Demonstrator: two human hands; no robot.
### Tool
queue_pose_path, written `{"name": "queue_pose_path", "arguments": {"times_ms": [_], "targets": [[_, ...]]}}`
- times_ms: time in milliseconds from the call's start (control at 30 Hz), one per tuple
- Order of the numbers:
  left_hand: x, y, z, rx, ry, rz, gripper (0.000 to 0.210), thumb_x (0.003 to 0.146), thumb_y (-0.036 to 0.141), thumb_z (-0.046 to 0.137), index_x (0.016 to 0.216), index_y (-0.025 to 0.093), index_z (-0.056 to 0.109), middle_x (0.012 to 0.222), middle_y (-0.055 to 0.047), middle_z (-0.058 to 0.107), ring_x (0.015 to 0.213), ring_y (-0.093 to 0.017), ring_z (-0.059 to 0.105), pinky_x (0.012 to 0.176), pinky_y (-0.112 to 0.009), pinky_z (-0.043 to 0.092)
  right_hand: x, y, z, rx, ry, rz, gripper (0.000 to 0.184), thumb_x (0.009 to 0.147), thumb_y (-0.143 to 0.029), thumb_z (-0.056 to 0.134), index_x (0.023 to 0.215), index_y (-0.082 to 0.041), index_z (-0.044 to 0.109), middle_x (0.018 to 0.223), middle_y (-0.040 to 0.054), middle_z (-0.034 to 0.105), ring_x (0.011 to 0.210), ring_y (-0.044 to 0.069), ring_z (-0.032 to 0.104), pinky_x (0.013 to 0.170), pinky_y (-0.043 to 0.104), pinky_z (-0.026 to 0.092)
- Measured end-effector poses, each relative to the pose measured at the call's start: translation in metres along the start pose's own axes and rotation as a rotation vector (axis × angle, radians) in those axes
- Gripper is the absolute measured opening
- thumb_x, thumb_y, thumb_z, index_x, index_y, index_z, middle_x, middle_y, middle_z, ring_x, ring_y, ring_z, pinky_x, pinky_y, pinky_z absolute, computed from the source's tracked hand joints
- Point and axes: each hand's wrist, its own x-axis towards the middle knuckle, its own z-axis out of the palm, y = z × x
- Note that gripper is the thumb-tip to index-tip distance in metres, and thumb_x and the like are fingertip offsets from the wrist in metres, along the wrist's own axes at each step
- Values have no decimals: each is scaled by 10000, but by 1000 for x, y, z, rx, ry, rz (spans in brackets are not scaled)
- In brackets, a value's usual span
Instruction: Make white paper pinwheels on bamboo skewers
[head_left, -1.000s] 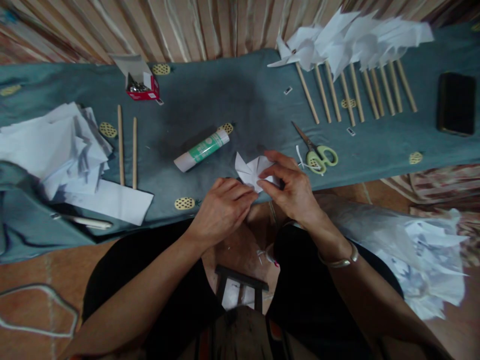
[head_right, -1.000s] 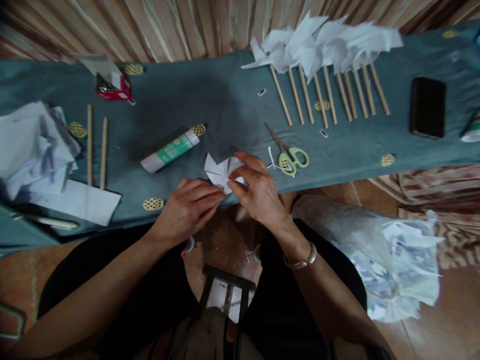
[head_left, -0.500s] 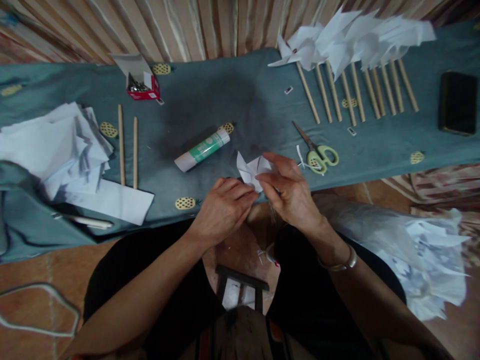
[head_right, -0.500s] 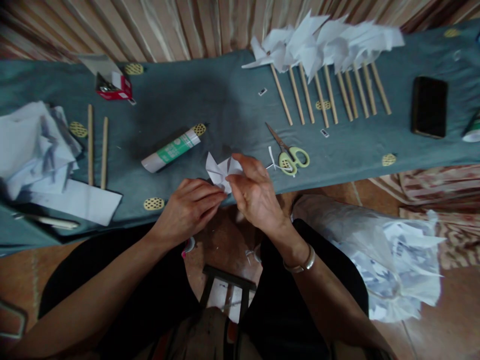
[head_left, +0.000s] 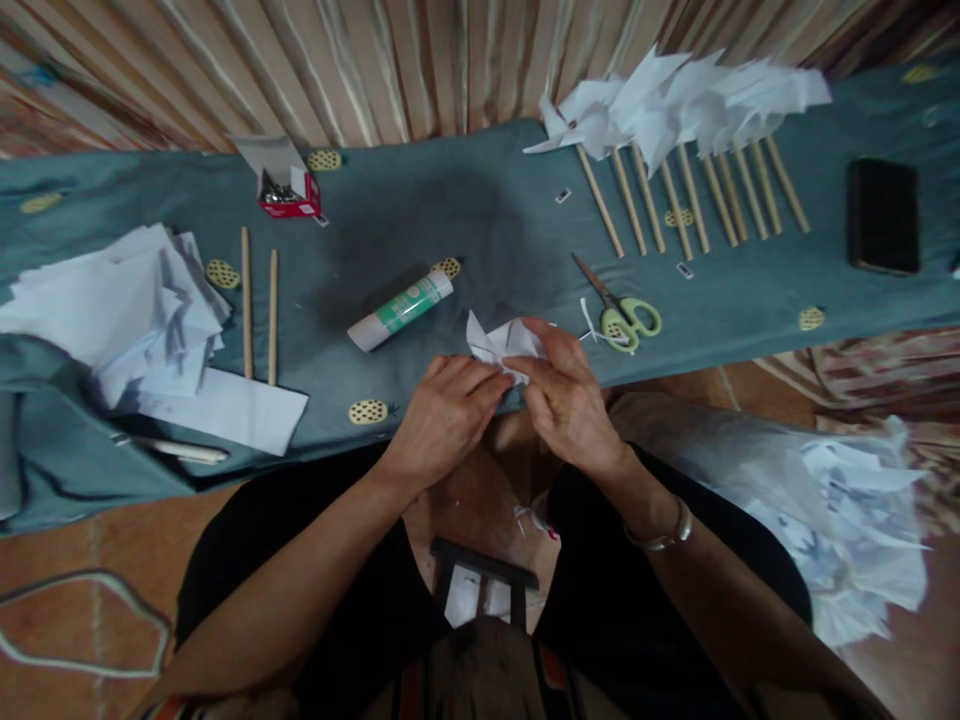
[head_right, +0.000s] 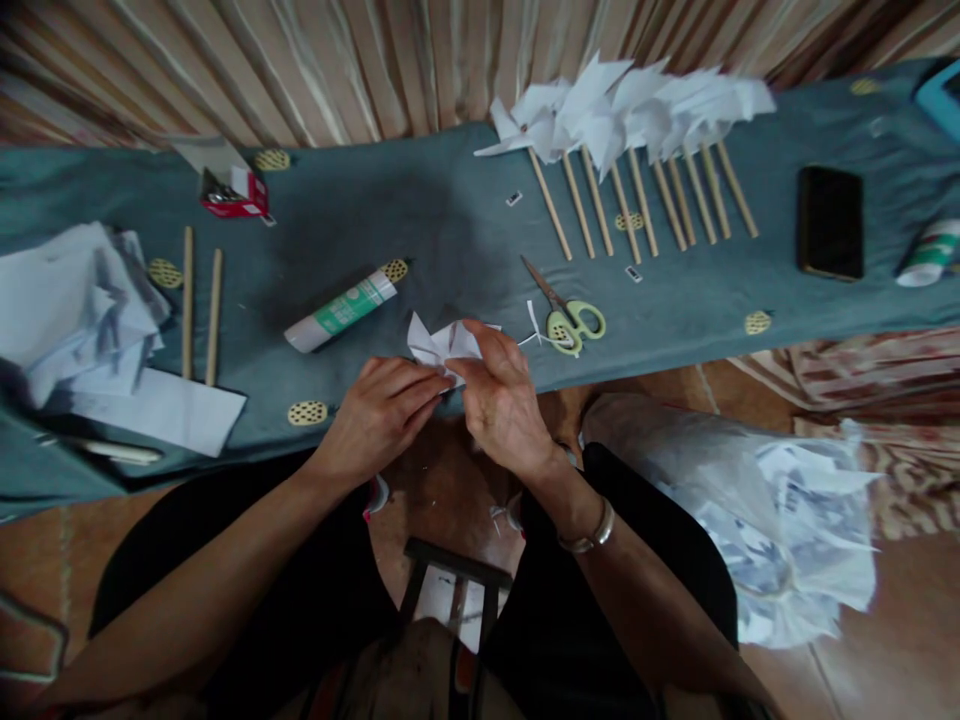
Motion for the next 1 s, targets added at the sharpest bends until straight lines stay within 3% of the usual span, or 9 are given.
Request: {"name": "queue_pose_path", "arguments": {"times_ms": [133,400,667,800,1000], "targets": [[1,-2,-2,-4,2,-3,223,943,199,482,1079,153,653,974,-76,708,879,-203,597,755,-351,429,2,9,-9,97,57,62,368,848,-103,429,1074,-284,657,1373,29,531,1267,226,505,1069,490,429],[2,-27,-11,49,57,-77,242,897,126,506,1070,200,658,1093,-66,686,975,-224,585,822,-390,442,3,19,-20,7,56,70,315,855,-152,464,1105,-211,647,1317,94,584,1217,274,544,1056,514,429],[4,-2,-7,-22,-9,-3,224,883,298,589,1071,189,647,1069,-82,664,1018,-251,555,828,-411,420,0,16,-19,-42,33,27,267,866,-182,490,1081,-202,648,1283,103,605,1190,284,551,1034,516,440],[6,1,-5,19,-48,15,164,882,237,583,1019,189,661,986,-68,677,952,-242,564,791,-394,399,-1,17,-18,-59,36,12,278,852,-161,489,1078,-203,645,1282,102,604,1190,287,549,1026,520,443],[4,-1,-3,42,-1,45,178,917,190,519,1010,165,668,937,-61,698,848,-197,597,753,-357,403,0,13,-26,-7,-11,29,311,757,-178,606,1065,-194,650,1302,117,588,1147,283,576,1009,488,463]]}}
